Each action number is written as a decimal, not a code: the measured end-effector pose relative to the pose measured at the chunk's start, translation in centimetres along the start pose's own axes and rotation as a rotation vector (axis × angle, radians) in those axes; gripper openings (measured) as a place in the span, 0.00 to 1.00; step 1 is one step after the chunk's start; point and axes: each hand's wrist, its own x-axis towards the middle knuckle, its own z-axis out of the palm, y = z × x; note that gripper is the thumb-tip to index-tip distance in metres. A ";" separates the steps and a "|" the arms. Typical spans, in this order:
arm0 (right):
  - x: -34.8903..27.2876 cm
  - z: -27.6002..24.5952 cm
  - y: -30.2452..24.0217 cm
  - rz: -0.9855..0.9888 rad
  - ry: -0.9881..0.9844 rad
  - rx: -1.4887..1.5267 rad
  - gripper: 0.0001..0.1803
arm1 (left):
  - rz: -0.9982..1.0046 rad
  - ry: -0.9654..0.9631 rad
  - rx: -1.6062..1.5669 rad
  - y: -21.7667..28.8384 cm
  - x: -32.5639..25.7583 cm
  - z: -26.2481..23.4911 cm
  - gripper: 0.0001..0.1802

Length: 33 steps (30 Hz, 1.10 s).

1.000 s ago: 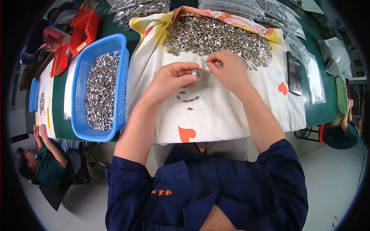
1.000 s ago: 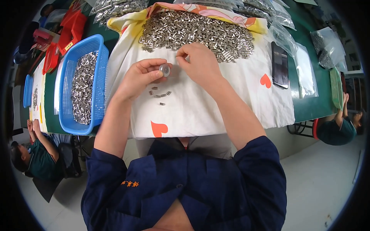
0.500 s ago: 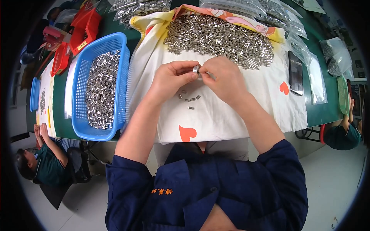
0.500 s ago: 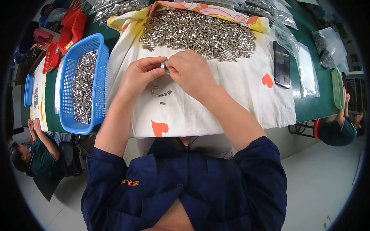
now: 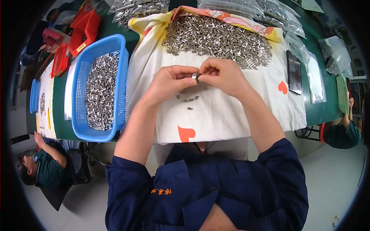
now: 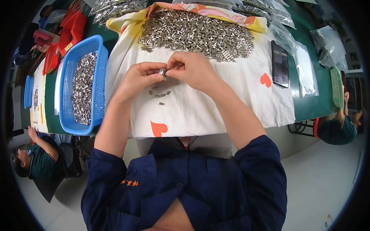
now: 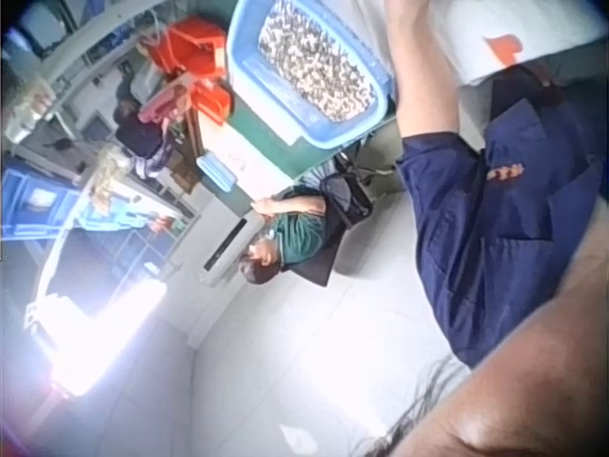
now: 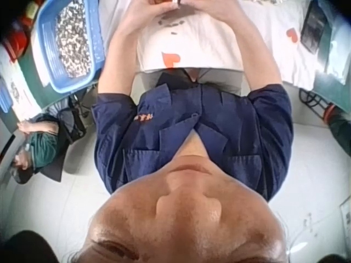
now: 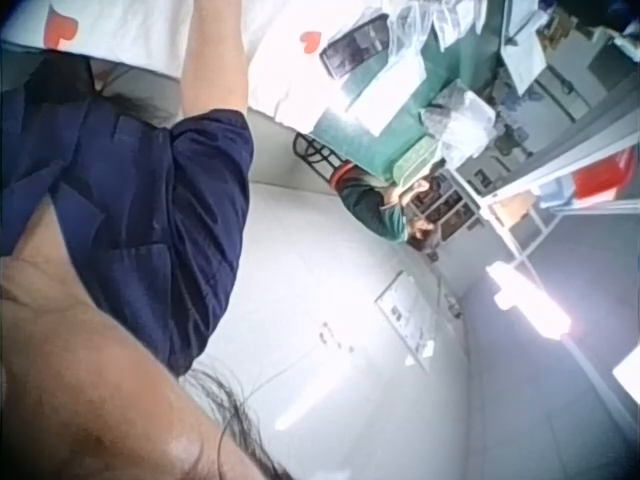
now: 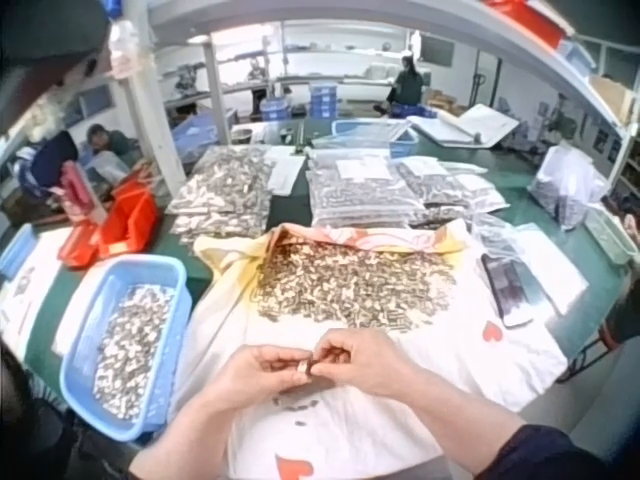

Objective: The recorder is inspecting and sorting small metal hardware components using a circular gauge on a factory workbench.

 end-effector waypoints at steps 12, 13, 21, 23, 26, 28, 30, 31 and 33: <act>3.2 0.2 3.8 -0.350 0.582 -0.764 0.05 | 0.003 -0.087 0.041 0.3 -0.2 0.4 0.17; 3.1 0.2 3.6 -0.317 0.565 -0.772 0.05 | -0.001 -0.078 0.036 0.4 -0.2 0.4 0.17; 2.3 -0.8 2.9 -0.297 0.563 -0.662 0.05 | 0.017 -0.044 -0.010 0.1 0.1 0.2 0.17; 1.2 -0.7 1.0 -0.090 0.318 -0.042 0.05 | 0.018 -0.002 -0.066 -0.3 0.3 -0.2 0.17; 0.5 -0.2 0.2 -0.150 0.076 0.060 0.05 | 0.034 0.024 -0.211 -0.6 0.6 -0.4 0.18; 0.3 0.2 -0.1 -0.132 0.041 0.103 0.04 | 0.044 0.025 -0.231 -0.5 0.5 -0.4 0.18; 0.3 0.4 -0.1 -0.165 0.085 -0.011 0.04 | 0.048 0.027 -0.239 -0.5 0.5 -0.4 0.18; 0.3 0.5 -0.1 -0.166 0.084 -0.011 0.04 | 0.054 0.028 -0.249 -0.5 0.5 -0.4 0.18; 0.1 1.1 0.2 -0.398 0.230 -0.195 0.03 | 0.055 0.038 -0.208 -0.5 0.5 -0.4 0.18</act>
